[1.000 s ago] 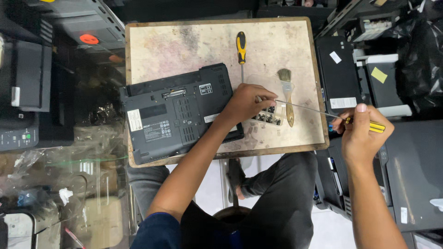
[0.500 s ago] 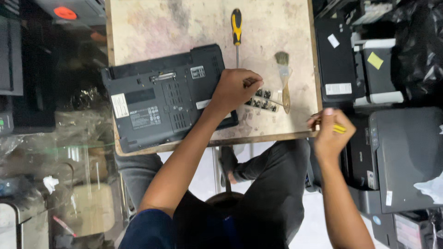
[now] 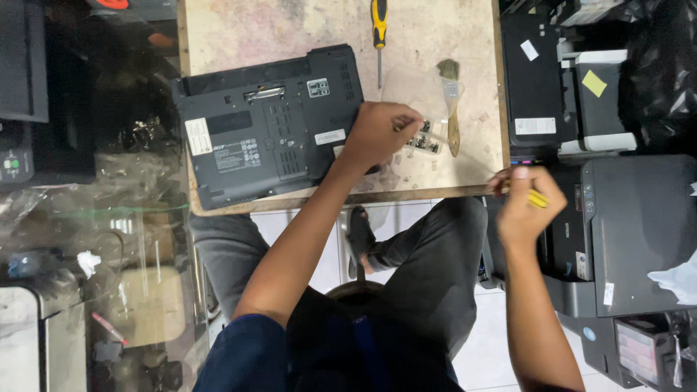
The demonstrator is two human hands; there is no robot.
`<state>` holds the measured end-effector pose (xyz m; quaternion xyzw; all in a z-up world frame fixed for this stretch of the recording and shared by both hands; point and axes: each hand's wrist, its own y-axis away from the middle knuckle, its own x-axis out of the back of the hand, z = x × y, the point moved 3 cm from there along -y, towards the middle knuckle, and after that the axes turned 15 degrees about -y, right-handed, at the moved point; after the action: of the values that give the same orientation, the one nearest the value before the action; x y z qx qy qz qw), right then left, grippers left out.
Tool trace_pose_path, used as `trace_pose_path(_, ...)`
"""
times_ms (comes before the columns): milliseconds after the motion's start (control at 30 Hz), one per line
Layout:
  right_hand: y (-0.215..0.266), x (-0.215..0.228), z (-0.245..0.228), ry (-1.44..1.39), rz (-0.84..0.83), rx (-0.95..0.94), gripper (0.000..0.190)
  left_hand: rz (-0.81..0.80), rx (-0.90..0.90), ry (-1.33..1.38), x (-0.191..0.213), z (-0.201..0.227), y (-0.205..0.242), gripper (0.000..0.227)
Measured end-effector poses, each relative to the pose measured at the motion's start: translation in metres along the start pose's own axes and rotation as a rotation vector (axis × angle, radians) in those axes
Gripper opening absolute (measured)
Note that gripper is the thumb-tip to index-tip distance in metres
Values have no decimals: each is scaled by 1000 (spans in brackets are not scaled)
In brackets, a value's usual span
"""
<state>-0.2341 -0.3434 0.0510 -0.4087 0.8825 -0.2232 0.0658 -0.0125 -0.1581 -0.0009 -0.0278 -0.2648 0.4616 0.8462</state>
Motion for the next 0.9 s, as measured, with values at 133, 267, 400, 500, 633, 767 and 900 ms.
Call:
trace_pose_path(133,3,3,-35,-230,60,-40,29,82,167,503,16,2,22,15)
trace_pose_path(267,21,-38,-98,-143,-92,-13,26,395,404,1304,13,-4,63,22)
trace_pose_path(400,47,-68,-105,-91,-262,-49,12,563,493,1458,19,5,95,15)
trace_pose_path(500,72,-82,-99,-109,-320,-59,9,634,603,1396,23,-9,134,16)
trace_pose_path(633,96,-93,-98,-159,-352,-133,8,751,610,1334,32,-30,175,8)
trace_pose_path(767,111,-107,-104,-208,-395,-183,11,764,680,1273,38,-46,215,6)
trace_pose_path(900,125,-113,-102,-300,-446,-205,9,767,721,1244,59,-36,240,4)
